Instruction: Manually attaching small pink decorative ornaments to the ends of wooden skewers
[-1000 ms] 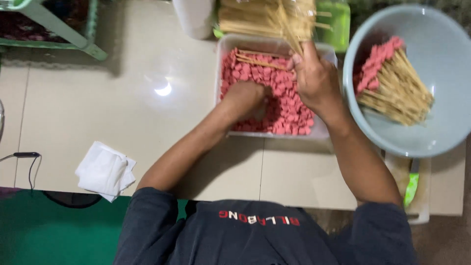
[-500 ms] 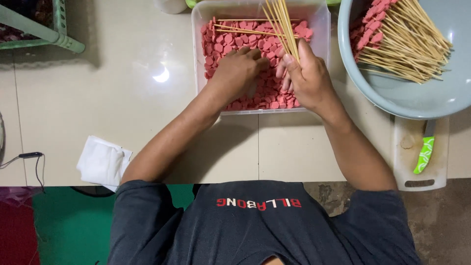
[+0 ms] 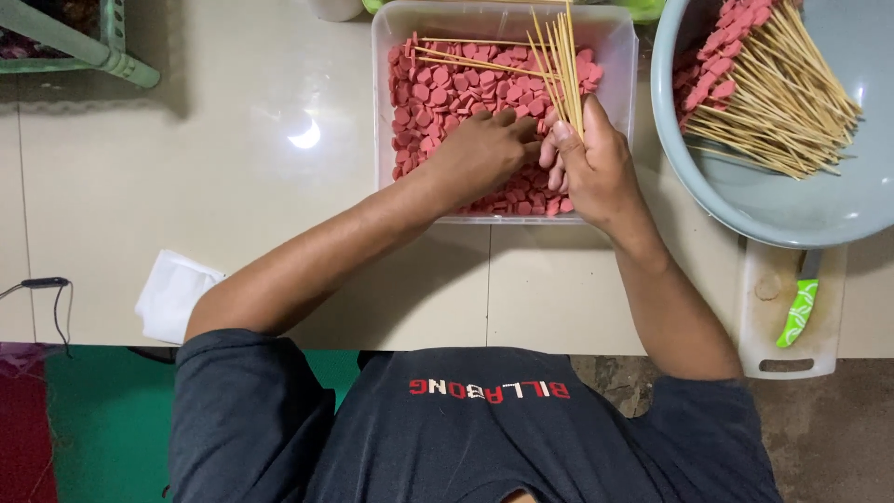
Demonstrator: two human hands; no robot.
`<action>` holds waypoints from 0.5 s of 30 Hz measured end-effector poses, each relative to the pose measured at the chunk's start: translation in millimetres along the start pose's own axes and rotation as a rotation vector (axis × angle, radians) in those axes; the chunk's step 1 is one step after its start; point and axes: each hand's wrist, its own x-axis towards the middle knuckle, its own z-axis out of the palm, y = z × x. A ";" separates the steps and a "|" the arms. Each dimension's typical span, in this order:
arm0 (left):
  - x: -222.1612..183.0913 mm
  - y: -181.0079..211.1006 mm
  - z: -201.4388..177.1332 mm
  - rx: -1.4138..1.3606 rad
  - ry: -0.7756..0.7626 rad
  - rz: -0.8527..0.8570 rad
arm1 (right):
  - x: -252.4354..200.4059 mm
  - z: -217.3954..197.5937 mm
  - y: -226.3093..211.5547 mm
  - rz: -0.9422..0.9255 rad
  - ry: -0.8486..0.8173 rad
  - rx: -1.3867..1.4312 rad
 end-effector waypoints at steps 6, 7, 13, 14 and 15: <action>0.2 -8.8 15.5 0.090 0.267 0.058 | 1.4 0.9 21.4 -0.111 0.021 0.043; 1.3 -8.5 11.8 0.090 0.270 0.060 | 1.3 0.3 21.5 -0.112 0.023 0.040; -1.2 -3.9 13.4 0.105 0.262 0.034 | 0.9 3.2 20.8 -0.132 0.031 0.042; -0.3 -4.9 17.2 0.104 0.259 0.045 | 0.6 2.6 20.6 -0.129 0.032 0.047; 1.0 -5.8 20.9 0.102 0.257 0.055 | 0.3 1.6 20.3 -0.126 0.033 0.053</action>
